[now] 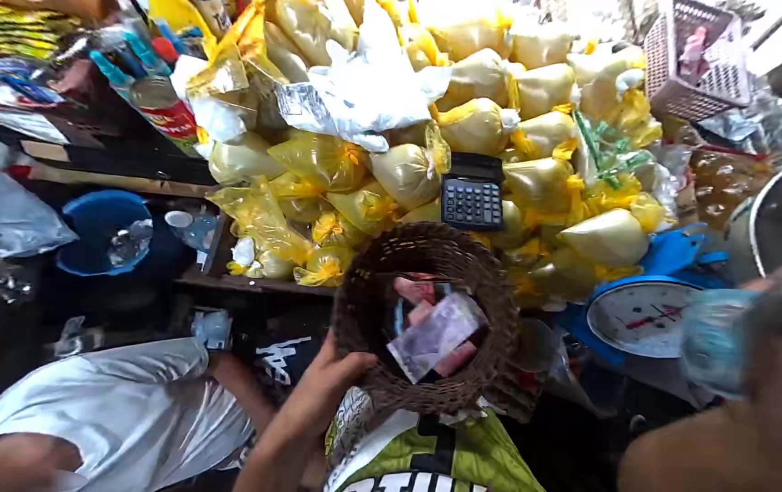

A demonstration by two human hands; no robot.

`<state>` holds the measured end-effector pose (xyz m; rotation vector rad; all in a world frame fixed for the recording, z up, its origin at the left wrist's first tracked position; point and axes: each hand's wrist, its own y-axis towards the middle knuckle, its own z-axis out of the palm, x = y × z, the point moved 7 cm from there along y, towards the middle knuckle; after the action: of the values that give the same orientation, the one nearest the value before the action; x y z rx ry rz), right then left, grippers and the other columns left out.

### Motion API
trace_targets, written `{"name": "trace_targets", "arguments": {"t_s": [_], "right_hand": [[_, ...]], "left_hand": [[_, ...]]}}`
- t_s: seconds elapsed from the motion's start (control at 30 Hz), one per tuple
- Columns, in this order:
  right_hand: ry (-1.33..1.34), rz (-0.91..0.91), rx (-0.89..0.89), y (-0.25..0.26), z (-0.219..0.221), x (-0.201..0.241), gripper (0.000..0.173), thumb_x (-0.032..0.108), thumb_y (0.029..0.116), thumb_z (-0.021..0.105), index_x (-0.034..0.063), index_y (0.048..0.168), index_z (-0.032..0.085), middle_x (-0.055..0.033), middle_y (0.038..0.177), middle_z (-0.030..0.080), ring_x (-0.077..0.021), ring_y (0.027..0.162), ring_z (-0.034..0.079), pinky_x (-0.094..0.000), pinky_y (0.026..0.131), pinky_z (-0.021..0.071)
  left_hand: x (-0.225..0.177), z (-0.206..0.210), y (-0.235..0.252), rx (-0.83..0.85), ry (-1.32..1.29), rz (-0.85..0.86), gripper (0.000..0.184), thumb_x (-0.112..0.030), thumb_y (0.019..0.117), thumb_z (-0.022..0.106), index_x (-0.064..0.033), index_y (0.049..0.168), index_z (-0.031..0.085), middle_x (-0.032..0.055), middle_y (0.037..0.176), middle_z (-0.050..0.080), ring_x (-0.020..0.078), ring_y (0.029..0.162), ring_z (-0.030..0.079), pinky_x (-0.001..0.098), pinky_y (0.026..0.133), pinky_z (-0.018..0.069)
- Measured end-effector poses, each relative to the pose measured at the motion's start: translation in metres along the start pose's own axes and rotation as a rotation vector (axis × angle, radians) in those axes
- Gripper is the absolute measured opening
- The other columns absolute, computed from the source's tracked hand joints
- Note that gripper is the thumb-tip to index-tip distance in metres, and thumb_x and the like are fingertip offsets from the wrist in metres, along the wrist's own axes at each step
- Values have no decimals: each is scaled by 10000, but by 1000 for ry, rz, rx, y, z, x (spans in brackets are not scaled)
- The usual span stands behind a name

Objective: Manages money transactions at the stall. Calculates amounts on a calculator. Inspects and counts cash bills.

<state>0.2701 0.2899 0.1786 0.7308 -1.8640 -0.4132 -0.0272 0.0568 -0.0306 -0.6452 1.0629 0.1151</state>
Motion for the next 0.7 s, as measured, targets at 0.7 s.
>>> {"name": "trace_targets", "arguments": {"t_s": [0.7], "right_hand": [[-893, -435, 1179, -109, 216, -62, 344, -19, 932, 573, 137, 1219, 683, -196, 1217, 602, -381, 1129, 587, -488, 805, 513]], "left_hand": [[34, 14, 49, 229, 489, 55, 895, -592, 939, 648, -203, 1613, 204, 44, 1449, 563, 143, 1183, 661, 404, 923, 630]]}}
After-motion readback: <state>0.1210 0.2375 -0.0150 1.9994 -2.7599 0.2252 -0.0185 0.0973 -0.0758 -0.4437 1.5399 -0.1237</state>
